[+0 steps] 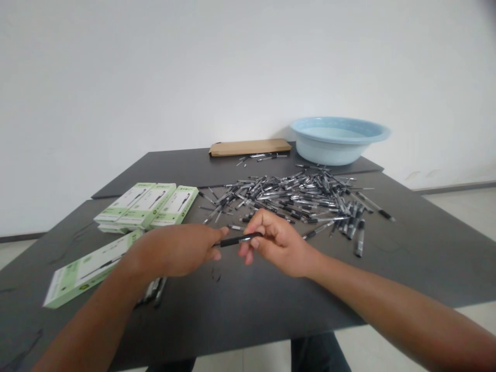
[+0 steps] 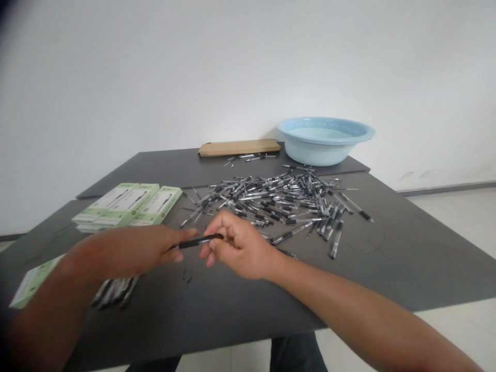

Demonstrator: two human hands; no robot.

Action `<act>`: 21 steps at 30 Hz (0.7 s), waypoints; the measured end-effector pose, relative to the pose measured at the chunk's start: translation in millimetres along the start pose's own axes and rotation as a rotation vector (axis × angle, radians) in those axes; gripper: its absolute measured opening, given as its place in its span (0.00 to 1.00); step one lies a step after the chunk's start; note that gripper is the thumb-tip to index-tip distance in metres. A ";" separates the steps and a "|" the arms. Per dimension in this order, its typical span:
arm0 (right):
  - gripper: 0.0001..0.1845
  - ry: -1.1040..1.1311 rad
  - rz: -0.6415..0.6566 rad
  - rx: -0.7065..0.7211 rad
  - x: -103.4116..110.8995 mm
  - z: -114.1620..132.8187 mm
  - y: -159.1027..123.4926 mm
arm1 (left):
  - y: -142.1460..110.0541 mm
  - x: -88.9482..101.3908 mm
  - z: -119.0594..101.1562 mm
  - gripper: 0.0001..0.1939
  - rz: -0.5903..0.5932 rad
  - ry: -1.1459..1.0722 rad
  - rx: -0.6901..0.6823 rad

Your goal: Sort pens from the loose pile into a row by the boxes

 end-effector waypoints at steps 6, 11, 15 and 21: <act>0.14 0.151 0.003 -0.004 0.6 -6.3 1.8 | 0.4 5.0 -5.0 0.27 0.040 -0.015 -0.036; 0.17 0.266 0.004 -0.006 -1.9 -10.3 4.9 | -0.6 7.9 -4.1 0.29 0.033 -0.045 -0.037; 0.16 0.282 -0.021 0.002 -1.4 -9.9 6.9 | 0.9 14.8 -12.5 0.21 -0.011 -0.087 -0.108; 0.16 0.206 -0.101 0.073 6.2 1.6 6.3 | 4.1 22.3 -22.5 0.13 -0.085 -0.186 -0.197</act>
Point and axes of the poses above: each hand's wrist, its own y-axis towards the middle knuckle, its own x-axis out of the back of the hand, z = x × y, the point moved 10 cm from there along y, towards the middle knuckle, and after that the axes turned 1 degree about -z, right-handed, at the moved point
